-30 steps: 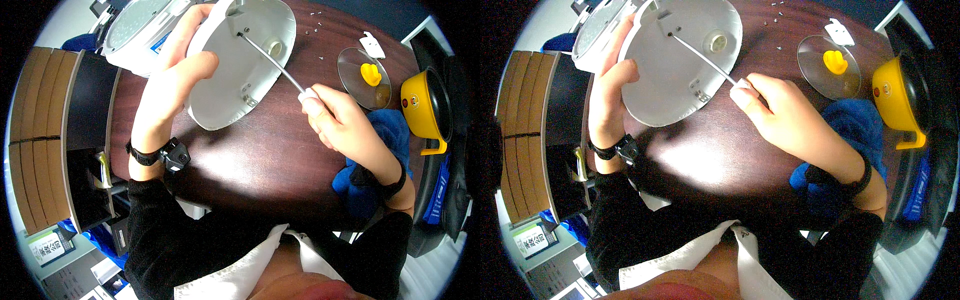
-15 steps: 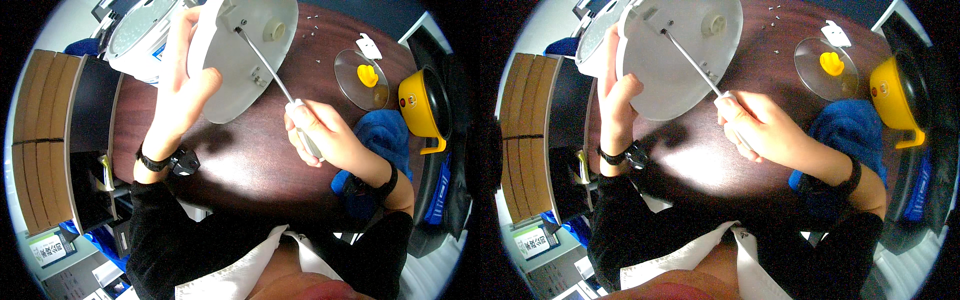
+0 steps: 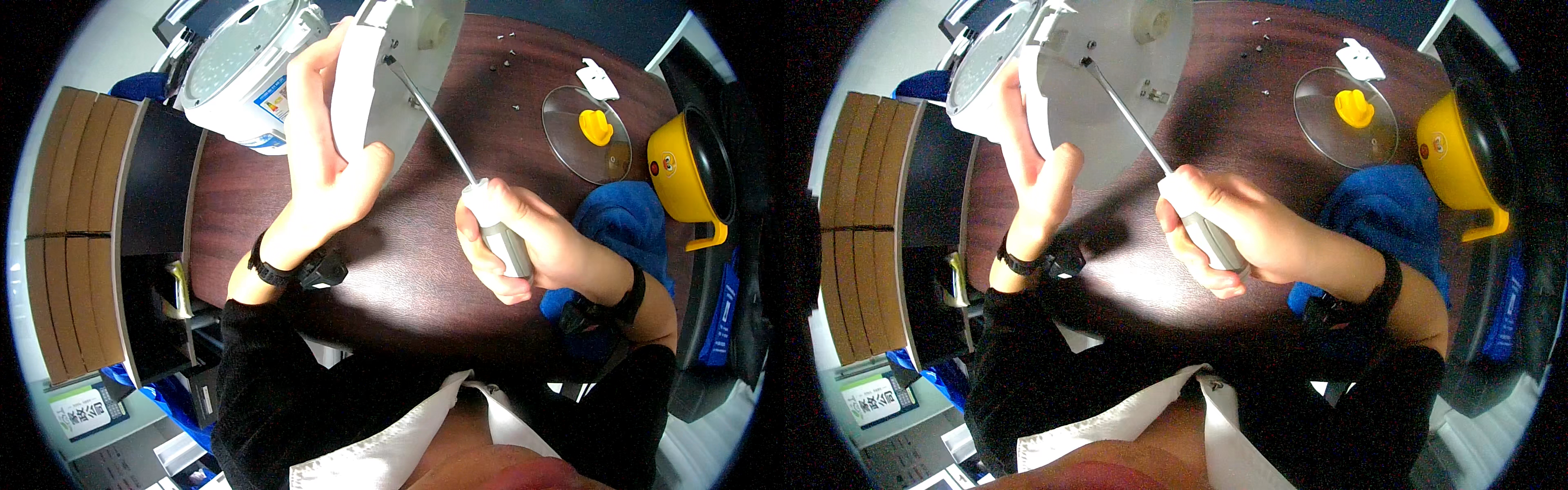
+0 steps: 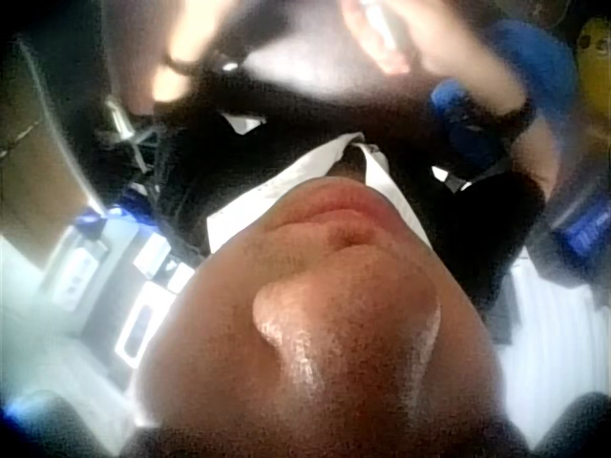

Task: The person assembles a white plastic appliance lid by inserting small metal clips into slots and then tightening them with a screwdriver. The person holds the lid with one hand and uses the screwdriver with the other to secure the clips.

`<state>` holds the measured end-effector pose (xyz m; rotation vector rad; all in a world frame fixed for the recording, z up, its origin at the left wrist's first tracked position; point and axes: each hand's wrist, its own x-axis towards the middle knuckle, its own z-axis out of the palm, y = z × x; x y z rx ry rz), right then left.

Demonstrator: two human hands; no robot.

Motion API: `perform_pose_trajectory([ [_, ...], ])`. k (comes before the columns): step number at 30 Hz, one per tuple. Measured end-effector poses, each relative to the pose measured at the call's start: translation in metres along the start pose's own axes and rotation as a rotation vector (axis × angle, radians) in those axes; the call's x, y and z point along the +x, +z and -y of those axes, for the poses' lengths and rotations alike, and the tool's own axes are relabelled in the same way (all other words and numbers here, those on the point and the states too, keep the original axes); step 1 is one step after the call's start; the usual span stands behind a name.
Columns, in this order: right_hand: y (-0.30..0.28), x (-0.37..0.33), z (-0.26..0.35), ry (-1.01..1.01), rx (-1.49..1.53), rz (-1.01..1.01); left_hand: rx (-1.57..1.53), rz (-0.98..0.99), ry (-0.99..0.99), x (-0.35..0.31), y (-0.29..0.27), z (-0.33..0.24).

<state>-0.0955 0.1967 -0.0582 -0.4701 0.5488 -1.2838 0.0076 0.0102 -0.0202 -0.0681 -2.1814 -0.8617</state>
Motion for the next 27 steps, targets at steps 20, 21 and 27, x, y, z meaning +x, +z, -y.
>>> perform_pose_trajectory([
  [20,0.01,-0.021,0.049,-0.611,-1.959,-0.849,-0.316,0.052,-0.343,0.011,-0.028,-0.002],
  [21,0.01,-0.022,0.05,-0.638,-2.007,-0.86,-0.33,0.056,-0.352,0.011,-0.028,-0.002],
  [27,0.017,-0.028,0.05,-0.656,-2.187,-0.957,-0.337,0.091,-0.364,0.012,-0.024,-0.008],
])
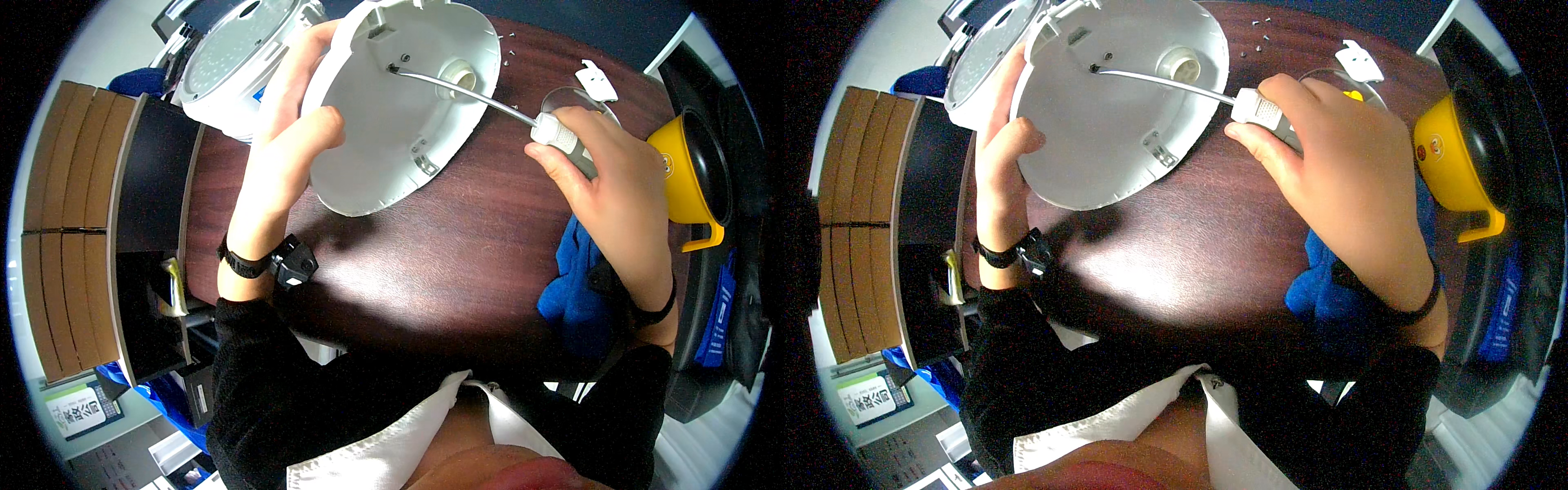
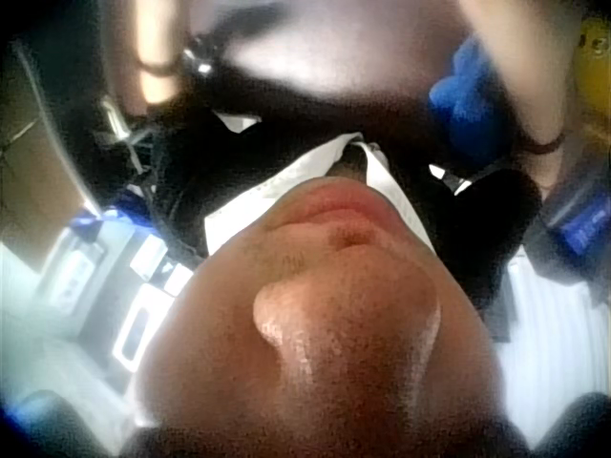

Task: The person assembles a white plastic appliance lid by inserting small metal clips into slots and then tightening them with a screwdriver. The person holds the lid with one hand and uses the screwdriver with the other to secure the clips.

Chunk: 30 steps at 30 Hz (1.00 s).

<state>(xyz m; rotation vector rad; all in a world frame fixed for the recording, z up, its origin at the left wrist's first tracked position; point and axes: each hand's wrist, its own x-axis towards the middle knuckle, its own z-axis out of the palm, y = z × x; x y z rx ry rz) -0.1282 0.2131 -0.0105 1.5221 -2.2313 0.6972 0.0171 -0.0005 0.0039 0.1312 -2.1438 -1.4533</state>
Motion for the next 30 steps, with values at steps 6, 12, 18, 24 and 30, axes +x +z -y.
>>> perform_pose_trajectory([
  [6,-0.001,-0.001,-0.001,0.037,0.095,0.079,-0.027,-0.001,-0.039,0.0,-0.001,0.003],
  [12,0.008,0.001,0.009,0.401,0.915,0.531,0.05,-0.166,0.059,-0.005,0.001,0.014],
  [18,0.025,-0.01,0.021,0.544,1.39,0.756,0.166,-0.159,0.233,-0.012,0.015,0.016],
  [24,0.034,-0.017,0.026,0.517,1.636,0.858,0.251,-0.171,0.307,-0.018,0.019,0.017],
  [30,0.039,-0.02,0.026,0.625,2.043,1.005,0.359,-0.198,0.436,-0.015,0.022,0.024],
])
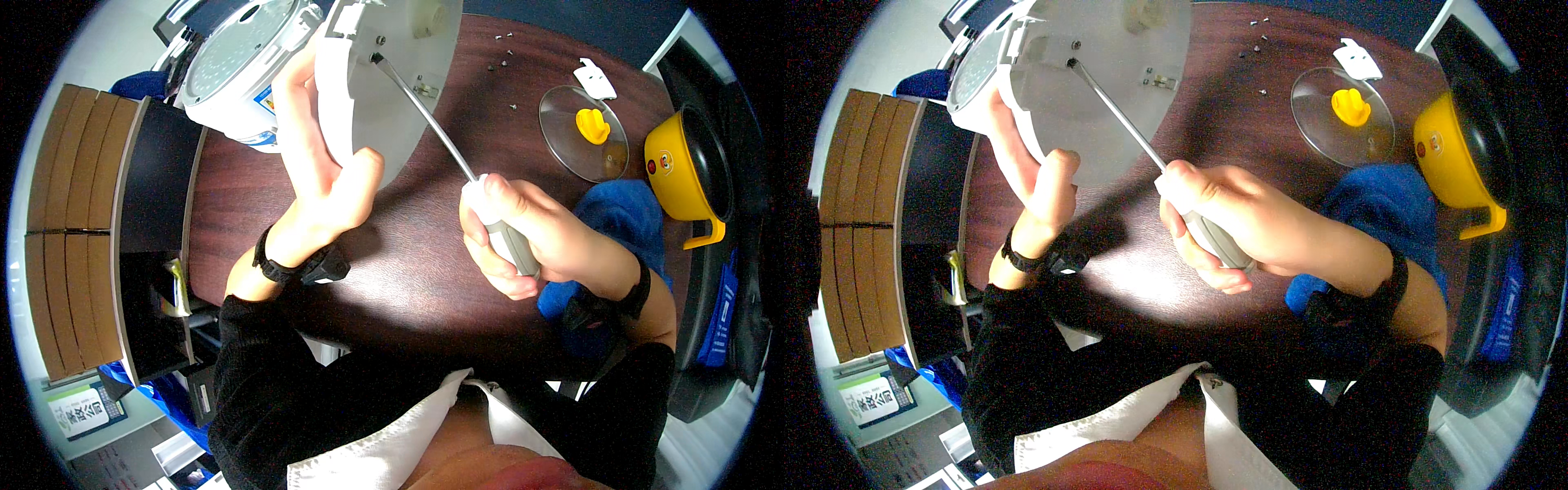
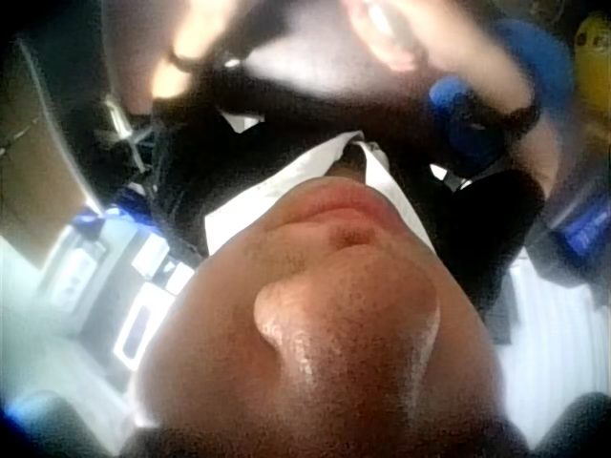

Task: The person assembles a white plastic appliance lid by inserting small metal clips into slots and then tightening them with a screwdriver. The person holds the lid with one hand and uses the screwdriver with the other to secure the clips.

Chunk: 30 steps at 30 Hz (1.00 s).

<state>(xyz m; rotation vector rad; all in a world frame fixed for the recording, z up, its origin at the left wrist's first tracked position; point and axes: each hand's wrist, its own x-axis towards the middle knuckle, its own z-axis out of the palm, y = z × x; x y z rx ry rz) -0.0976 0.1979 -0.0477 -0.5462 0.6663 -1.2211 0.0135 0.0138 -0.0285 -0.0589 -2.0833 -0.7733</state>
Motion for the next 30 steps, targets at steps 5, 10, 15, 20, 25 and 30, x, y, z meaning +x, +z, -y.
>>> perform_pose_trajectory([
  [5,-0.01,-0.004,0.007,0.15,0.298,0.195,0.121,-0.035,0.085,0.001,0.003,0.004],
  [10,-0.014,-0.006,0.024,0.152,0.19,0.13,0.084,-0.024,-0.082,0.005,-0.005,0.008],
  [15,-0.01,-0.008,0.031,-0.185,-0.898,-0.5,-0.19,0.149,-0.3,0.021,-0.023,0.004],
  [20,-0.008,-0.011,0.035,-0.556,-1.629,-0.812,-0.363,0.126,-0.426,0.026,-0.022,0.005],
  [25,-0.003,-0.017,0.036,-0.527,-1.808,-0.869,-0.375,0.178,-0.475,0.026,-0.025,0.005],
  [30,0.003,-0.018,0.034,-0.445,-1.6,-0.806,-0.378,0.169,-0.457,0.026,-0.023,-0.004],
])
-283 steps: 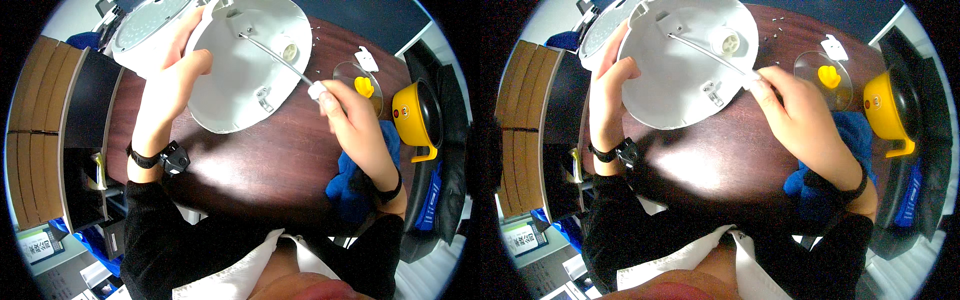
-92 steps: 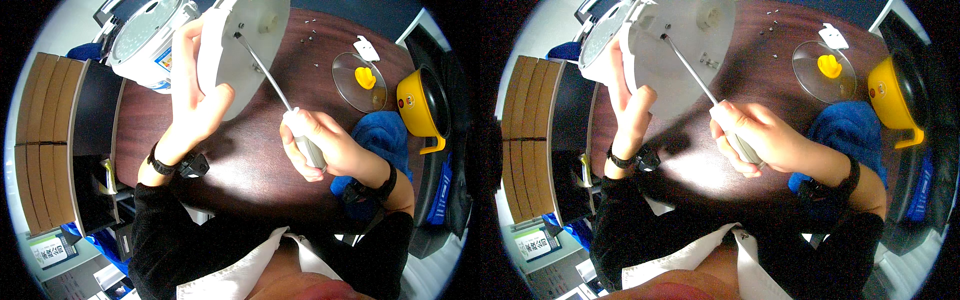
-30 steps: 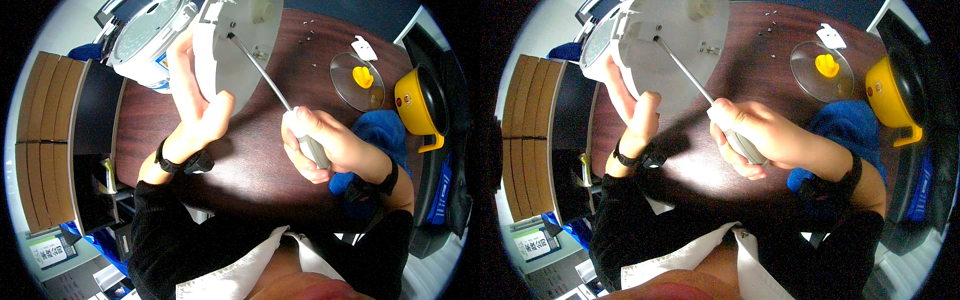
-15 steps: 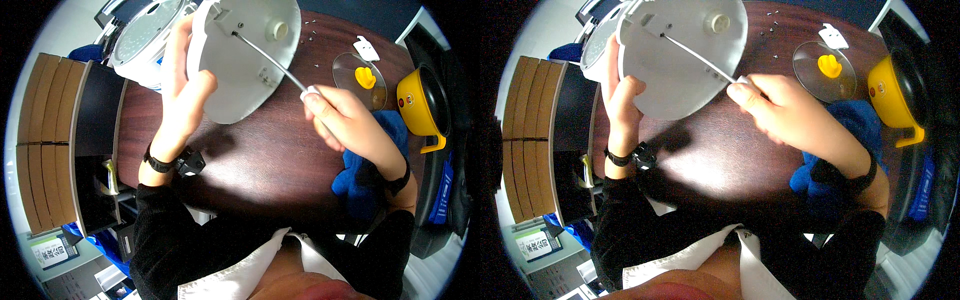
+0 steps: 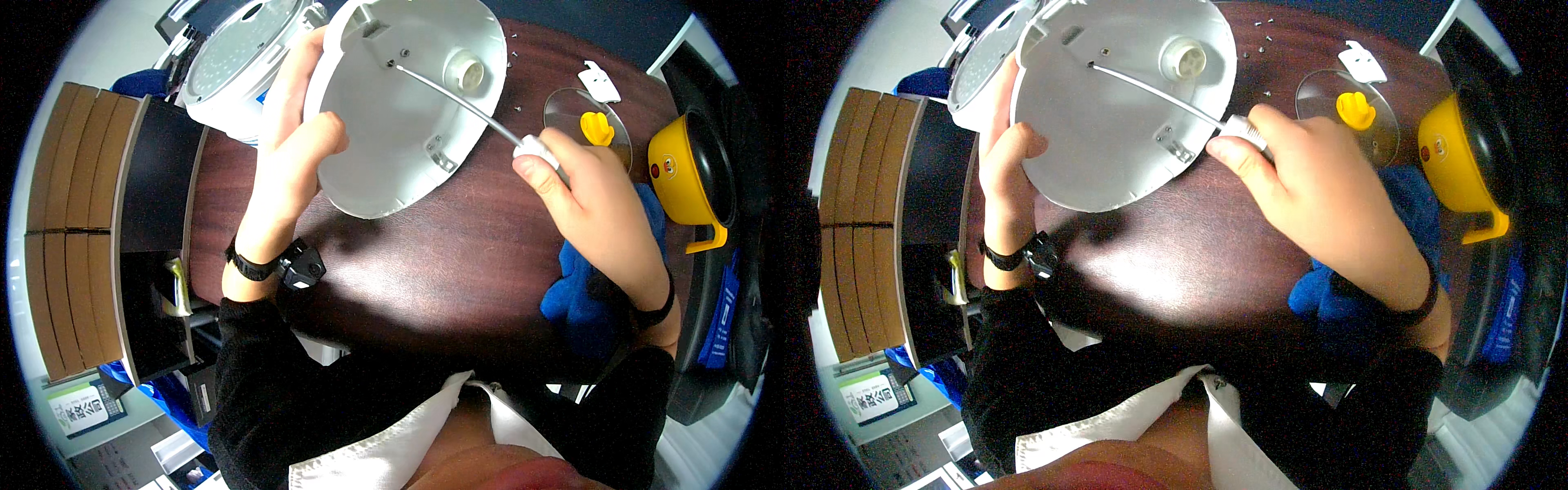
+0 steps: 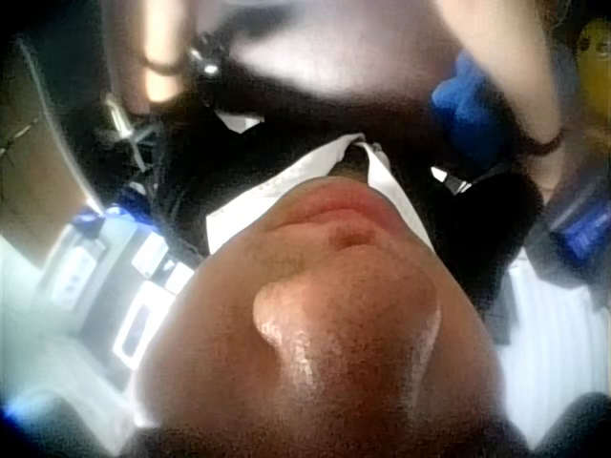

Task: The person assembles a white plastic appliance lid by inserting small metal clips into slots and then tightening them with a screwdriver. The person holds the lid with one hand and uses the screwdriver with the other to secure the clips.

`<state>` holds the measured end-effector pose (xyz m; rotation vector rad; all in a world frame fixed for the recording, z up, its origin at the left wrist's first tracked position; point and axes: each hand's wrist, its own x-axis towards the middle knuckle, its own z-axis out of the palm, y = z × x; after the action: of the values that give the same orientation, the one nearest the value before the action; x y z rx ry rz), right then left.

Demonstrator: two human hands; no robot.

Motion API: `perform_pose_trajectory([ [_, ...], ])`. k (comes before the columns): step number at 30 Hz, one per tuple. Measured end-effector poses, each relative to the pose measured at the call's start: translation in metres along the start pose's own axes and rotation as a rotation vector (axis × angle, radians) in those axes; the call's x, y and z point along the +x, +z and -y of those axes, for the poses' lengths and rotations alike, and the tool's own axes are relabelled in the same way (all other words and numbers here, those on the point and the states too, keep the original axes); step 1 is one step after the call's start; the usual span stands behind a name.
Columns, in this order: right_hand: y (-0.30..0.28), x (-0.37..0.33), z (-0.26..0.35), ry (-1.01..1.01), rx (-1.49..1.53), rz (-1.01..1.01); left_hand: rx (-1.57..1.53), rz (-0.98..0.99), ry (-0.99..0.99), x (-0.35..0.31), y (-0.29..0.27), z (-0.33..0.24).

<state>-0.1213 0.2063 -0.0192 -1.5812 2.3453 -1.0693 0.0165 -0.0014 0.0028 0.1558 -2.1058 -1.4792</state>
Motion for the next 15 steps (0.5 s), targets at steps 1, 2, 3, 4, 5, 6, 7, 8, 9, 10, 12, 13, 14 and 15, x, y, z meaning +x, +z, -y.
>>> perform_pose_trajectory([
  [1,0.002,0.0,0.002,0.036,0.066,0.043,-0.009,-0.004,0.031,-0.001,0.002,0.001],
  [2,0.004,0.001,0.004,0.073,0.132,0.086,-0.017,-0.007,0.061,-0.002,0.003,0.002],
  [3,0.006,0.0,0.005,0.11,0.199,0.129,-0.024,-0.014,0.062,-0.002,0.004,0.004],
  [4,0.008,-0.001,0.005,0.143,0.282,0.167,-0.031,-0.022,0.062,-0.002,0.004,0.007],
  [5,0.009,-0.001,0.004,0.16,0.315,0.195,-0.037,-0.029,0.061,-0.003,0.004,0.009],
  [6,0.009,-0.001,0.002,0.178,0.347,0.223,-0.037,-0.035,0.062,-0.004,0.004,0.008],
  [7,0.01,-0.001,0.001,0.195,0.379,0.252,-0.038,-0.04,0.063,-0.006,0.004,0.007],
  [8,0.011,-0.001,0.001,0.192,0.431,0.264,-0.039,-0.044,0.065,-0.007,0.004,0.006],
  [9,0.014,-0.002,0.001,0.188,0.483,0.276,-0.005,-0.053,0.093,-0.007,0.004,0.006],
  [10,0.016,-0.002,0.001,0.2,0.542,0.294,0.028,-0.063,0.12,-0.008,0.002,0.006],
  [12,0.02,-0.004,0.001,0.243,0.664,0.334,0.057,-0.096,0.115,-0.009,0.005,0.003],
  [13,0.021,-0.005,0.002,0.272,0.729,0.358,0.055,-0.087,0.129,-0.008,0.006,0.003],
  [14,0.019,-0.006,0.006,0.393,0.843,0.44,0.052,-0.083,0.142,-0.008,0.007,0.005],
  [15,0.019,-0.006,0.006,0.413,0.925,0.493,0.05,-0.078,0.155,-0.008,0.007,0.006],
])
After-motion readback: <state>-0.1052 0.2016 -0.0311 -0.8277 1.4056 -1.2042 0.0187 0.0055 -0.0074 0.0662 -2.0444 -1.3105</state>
